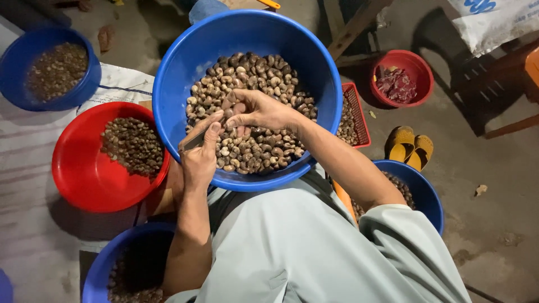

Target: The person sits and uses a small knife to peel the outer skin off cashew nuts. They pick up nuts from a large blue bowl, remove the skin, and place the peeled nuts into a smaller blue bowl on the floor.

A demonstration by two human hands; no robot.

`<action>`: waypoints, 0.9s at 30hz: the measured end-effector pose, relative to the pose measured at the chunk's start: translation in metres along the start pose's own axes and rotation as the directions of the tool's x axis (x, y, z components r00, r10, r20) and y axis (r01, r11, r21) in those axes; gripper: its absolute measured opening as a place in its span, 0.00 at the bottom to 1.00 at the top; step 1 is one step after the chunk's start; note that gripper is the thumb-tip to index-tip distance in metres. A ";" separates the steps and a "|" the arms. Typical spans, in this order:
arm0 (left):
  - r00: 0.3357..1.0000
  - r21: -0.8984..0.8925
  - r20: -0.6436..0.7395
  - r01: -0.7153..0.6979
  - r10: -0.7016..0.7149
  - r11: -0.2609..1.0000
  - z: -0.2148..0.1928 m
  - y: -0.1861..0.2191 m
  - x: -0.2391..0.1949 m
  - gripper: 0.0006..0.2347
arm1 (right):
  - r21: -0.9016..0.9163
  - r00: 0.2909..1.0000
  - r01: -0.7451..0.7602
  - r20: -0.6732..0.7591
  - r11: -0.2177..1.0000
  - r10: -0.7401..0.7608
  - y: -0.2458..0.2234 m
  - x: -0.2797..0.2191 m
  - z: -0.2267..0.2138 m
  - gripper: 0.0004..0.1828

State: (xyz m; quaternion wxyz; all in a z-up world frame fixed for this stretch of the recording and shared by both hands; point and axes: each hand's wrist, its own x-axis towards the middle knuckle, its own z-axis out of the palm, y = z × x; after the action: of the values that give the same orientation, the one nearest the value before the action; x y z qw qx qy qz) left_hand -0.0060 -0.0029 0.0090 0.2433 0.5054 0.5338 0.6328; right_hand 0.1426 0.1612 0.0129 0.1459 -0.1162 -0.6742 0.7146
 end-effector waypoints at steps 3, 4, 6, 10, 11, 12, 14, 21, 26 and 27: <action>1.000 -0.003 -0.021 -0.009 0.008 1.000 -0.001 0.001 -0.001 0.11 | 0.021 1.000 0.001 0.001 1.000 -0.001 -0.001 -0.001 0.001 0.24; 1.000 0.004 -0.030 -0.004 0.005 1.000 0.001 0.001 0.001 0.11 | 0.026 1.000 0.000 0.012 1.000 0.000 -0.003 -0.001 0.001 0.24; 0.994 0.085 -0.036 -0.102 0.105 0.991 0.004 0.001 0.004 0.08 | 0.019 1.000 -0.003 0.001 1.000 0.003 -0.006 0.001 0.001 0.24; 0.998 0.026 -0.063 -0.003 0.005 1.000 -0.001 0.002 0.000 0.11 | -0.004 1.000 -0.005 0.019 1.000 0.005 -0.004 0.001 0.003 0.25; 0.997 0.024 -0.071 -0.031 0.032 0.999 -0.001 0.000 0.002 0.10 | -0.003 1.000 0.004 0.015 1.000 -0.004 -0.005 0.002 0.004 0.25; 0.996 0.020 -0.074 -0.057 0.059 0.998 0.000 -0.003 0.003 0.10 | -0.001 1.000 0.012 0.005 1.000 -0.012 -0.007 0.001 0.004 0.25; 0.996 0.010 -0.070 -0.061 0.062 0.998 0.002 0.002 0.003 0.09 | -0.002 1.000 0.017 0.005 1.000 -0.017 0.000 0.003 0.003 0.24; 0.992 -0.008 -0.090 -0.091 0.090 0.996 0.004 0.005 0.005 0.09 | -0.060 0.997 0.074 0.018 0.995 -0.074 0.009 0.005 -0.002 0.23; 0.993 0.025 -0.086 -0.077 0.079 0.997 0.002 -0.003 0.002 0.07 | -0.240 0.990 0.132 -0.018 0.962 -0.140 0.008 0.003 0.003 0.23; 0.993 0.036 -0.097 -0.062 0.066 0.997 0.002 -0.005 0.001 0.06 | -0.333 0.984 0.151 -0.036 0.931 -0.173 0.009 0.002 0.004 0.24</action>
State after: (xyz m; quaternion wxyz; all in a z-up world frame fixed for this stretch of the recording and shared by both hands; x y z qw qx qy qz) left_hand -0.0063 0.0006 0.0045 0.1880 0.4944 0.5389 0.6556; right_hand 0.1393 0.1581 0.0047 0.2048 -0.1060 -0.7862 0.5734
